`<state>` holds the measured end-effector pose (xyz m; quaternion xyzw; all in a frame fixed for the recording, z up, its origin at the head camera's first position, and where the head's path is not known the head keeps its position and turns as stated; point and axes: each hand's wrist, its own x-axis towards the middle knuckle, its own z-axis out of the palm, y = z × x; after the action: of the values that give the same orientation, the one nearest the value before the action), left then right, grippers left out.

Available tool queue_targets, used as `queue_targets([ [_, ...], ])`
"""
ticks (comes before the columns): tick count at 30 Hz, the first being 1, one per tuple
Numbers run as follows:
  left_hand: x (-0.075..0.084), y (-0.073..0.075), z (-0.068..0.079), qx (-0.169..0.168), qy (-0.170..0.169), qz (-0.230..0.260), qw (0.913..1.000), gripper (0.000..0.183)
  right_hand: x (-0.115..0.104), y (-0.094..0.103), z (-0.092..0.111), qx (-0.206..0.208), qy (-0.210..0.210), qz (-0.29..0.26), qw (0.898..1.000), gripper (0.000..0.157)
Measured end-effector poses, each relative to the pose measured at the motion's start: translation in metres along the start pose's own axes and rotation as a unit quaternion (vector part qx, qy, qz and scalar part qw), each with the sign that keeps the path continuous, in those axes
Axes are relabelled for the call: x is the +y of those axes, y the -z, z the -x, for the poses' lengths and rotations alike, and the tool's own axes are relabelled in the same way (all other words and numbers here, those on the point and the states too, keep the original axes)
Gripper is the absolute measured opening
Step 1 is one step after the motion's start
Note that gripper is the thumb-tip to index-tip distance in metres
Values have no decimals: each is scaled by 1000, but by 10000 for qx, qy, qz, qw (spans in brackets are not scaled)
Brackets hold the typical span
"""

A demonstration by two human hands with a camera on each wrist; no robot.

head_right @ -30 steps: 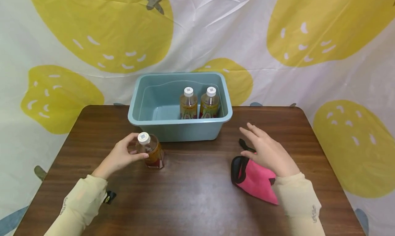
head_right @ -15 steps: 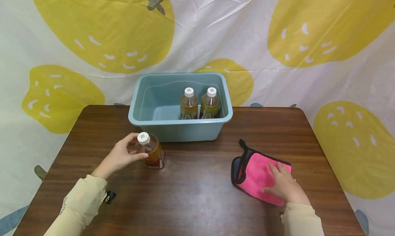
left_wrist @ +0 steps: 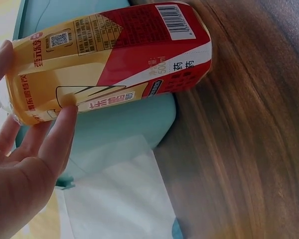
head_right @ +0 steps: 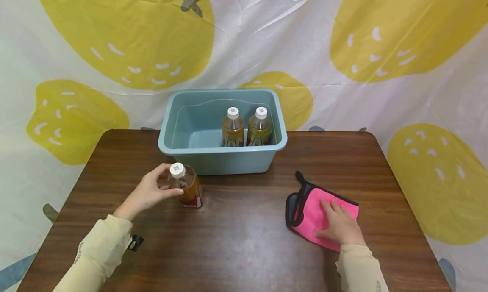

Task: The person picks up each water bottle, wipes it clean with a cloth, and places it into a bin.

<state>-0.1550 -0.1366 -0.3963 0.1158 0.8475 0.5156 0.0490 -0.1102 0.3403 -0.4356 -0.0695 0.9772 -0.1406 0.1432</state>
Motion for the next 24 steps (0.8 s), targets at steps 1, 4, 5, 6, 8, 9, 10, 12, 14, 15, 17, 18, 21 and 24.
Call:
queue_targets([
  [1, 0, 0, 0, 4, 1, -11, 10000, 58, -1, 0, -1, -8, -52, 18, 10000, 97],
  [4, 1, 0, -1, 3, -19, -9, 10000, 58, -5, -1, -5, -6, -169, 168, 9997, 98],
  [5, 1, 0, -1, 5, -27, 4, 10000, 58, -6, -1, -7, -24, -200, 237, 9995, 98],
  [6, 1, 0, -1, 3, -30, 15, 10000, 58, -7, -1, -9, -49, -230, 291, 9993, 98],
  [8, 1, -1, -1, -2, -44, 30, 10000, 58, -10, -1, -11, -117, -311, 357, 9988, 98],
  [9, 1, -1, -1, -11, -53, 42, 10000, 58, -10, -1, -12, -150, -347, 369, 9986, 97],
  [10, 0, -1, -1, -20, -55, 52, 10000, 57, -11, -1, -13, -178, -365, 379, 9985, 97],
  [12, -1, 0, -1, -22, -65, 40, 10000, 57, -12, -1, -13, -196, -385, 363, 9984, 95],
  [14, -1, 0, -1, -19, -76, 13, 10000, 57, -13, -1, -13, -180, -343, 397, 9985, 93],
  [15, -1, 0, -1, -20, -81, 11, 10000, 57, -13, -2, -13, -152, -315, 428, 9985, 91],
  [17, -1, 0, -1, -6, -81, -13, 10000, 57, -13, -3, -13, -91, -249, 491, 9984, 88],
  [18, -1, 0, -1, -5, -79, -15, 10000, 57, -13, -3, -12, -56, -215, 532, 9983, 86],
  [21, 0, 0, 0, -20, -82, 33, 10000, 57, -14, -5, -10, 105, -119, 657, 9977, 80],
  [24, -1, 1, 0, -13, -104, 46, 9999, 56, -16, -6, -8, 306, -37, 738, 9968, 73],
])
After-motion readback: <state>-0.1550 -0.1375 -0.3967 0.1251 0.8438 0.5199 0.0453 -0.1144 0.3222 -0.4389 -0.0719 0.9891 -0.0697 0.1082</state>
